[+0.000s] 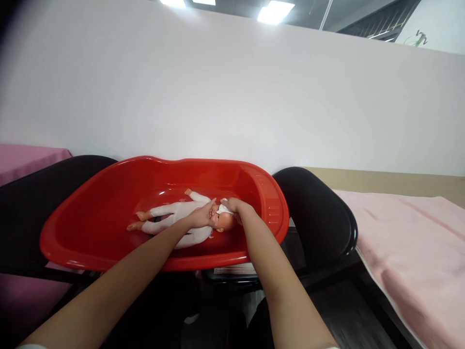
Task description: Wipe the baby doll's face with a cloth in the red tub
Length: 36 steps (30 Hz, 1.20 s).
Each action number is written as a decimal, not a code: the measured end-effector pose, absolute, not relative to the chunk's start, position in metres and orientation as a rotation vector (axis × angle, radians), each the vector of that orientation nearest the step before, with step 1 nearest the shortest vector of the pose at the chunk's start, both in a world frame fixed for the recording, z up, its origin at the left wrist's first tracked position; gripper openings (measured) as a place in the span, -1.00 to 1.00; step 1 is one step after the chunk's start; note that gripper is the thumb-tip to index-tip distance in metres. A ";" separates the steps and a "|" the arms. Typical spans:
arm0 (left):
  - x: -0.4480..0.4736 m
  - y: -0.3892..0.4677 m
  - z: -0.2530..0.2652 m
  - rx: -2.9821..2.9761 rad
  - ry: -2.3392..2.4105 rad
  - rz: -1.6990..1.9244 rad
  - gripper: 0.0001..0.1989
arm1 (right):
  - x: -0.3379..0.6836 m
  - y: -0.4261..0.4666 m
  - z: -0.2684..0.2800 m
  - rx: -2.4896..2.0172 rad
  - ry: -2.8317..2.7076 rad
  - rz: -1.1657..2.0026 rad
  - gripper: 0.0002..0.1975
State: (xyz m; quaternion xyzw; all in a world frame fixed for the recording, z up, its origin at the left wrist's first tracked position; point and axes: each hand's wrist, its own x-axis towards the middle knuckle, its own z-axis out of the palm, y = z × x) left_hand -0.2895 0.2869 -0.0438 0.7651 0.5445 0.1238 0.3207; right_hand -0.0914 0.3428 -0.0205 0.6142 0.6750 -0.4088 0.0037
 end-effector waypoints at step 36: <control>-0.298 0.295 -0.052 2.009 1.453 0.404 -0.13 | -0.080 0.346 -0.026 1.661 2.132 -1.430 -0.21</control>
